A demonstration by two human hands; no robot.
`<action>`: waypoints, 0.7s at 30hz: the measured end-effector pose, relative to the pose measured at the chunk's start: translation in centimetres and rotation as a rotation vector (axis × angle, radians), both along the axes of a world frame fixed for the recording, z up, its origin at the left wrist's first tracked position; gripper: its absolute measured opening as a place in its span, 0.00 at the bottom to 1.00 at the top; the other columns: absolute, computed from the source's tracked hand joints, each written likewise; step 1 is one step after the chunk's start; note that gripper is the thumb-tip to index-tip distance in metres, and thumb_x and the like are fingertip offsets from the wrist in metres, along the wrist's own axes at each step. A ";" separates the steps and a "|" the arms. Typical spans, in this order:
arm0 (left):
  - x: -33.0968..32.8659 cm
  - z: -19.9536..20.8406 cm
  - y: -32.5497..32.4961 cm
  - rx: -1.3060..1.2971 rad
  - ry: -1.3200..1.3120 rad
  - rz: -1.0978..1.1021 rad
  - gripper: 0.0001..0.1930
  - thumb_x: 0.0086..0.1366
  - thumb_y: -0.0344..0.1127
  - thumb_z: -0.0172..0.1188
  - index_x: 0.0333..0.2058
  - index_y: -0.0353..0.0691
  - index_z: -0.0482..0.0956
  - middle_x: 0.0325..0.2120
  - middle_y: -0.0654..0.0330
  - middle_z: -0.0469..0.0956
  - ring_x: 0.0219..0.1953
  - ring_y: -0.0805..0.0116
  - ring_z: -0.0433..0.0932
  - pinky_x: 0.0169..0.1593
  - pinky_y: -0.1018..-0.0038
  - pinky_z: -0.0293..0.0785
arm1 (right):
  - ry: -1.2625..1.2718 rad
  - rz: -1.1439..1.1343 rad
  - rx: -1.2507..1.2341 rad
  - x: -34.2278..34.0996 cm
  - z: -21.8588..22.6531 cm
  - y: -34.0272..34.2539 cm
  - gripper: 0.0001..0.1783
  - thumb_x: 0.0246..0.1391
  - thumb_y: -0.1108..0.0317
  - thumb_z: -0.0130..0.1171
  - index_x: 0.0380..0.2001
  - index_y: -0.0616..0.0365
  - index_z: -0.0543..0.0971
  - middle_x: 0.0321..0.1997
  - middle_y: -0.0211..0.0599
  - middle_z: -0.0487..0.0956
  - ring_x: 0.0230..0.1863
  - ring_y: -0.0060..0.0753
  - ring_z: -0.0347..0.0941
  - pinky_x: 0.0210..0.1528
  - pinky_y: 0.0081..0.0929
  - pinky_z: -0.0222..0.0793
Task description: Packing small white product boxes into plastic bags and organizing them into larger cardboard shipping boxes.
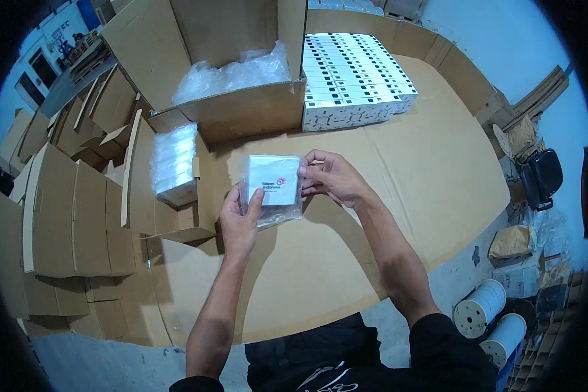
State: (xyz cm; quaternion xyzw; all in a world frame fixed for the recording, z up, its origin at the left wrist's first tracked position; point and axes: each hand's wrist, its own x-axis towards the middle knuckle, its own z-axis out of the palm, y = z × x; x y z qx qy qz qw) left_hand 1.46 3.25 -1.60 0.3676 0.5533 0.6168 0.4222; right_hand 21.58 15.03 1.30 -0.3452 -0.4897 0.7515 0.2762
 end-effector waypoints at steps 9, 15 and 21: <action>-0.8 -0.6 0.1 -0.011 0.106 0.151 0.20 0.77 0.45 0.55 0.51 0.31 0.82 0.38 0.64 0.81 0.41 0.79 0.73 0.47 0.77 0.72 | 0.145 0.062 -0.016 -0.6 0.1 -0.3 0.05 0.68 0.69 0.58 0.42 0.57 0.75 0.36 0.34 0.83 0.37 0.23 0.81 0.42 0.25 0.79; 0.1 1.1 -0.1 0.058 0.194 0.169 0.22 0.78 0.46 0.54 0.49 0.30 0.84 0.35 0.66 0.80 0.40 0.80 0.73 0.45 0.78 0.72 | 0.198 0.046 0.130 0.1 -0.1 0.0 0.04 0.66 0.70 0.60 0.41 0.57 0.76 0.36 0.27 0.79 0.37 0.20 0.75 0.43 0.24 0.75; -0.5 -0.9 0.0 0.178 -0.305 0.041 0.18 0.79 0.42 0.51 0.54 0.35 0.80 0.50 0.62 0.80 0.55 0.73 0.74 0.63 0.71 0.68 | 0.180 0.091 0.326 -0.5 -0.1 -0.1 0.07 0.65 0.68 0.61 0.43 0.58 0.77 0.41 0.26 0.78 0.46 0.19 0.74 0.53 0.26 0.71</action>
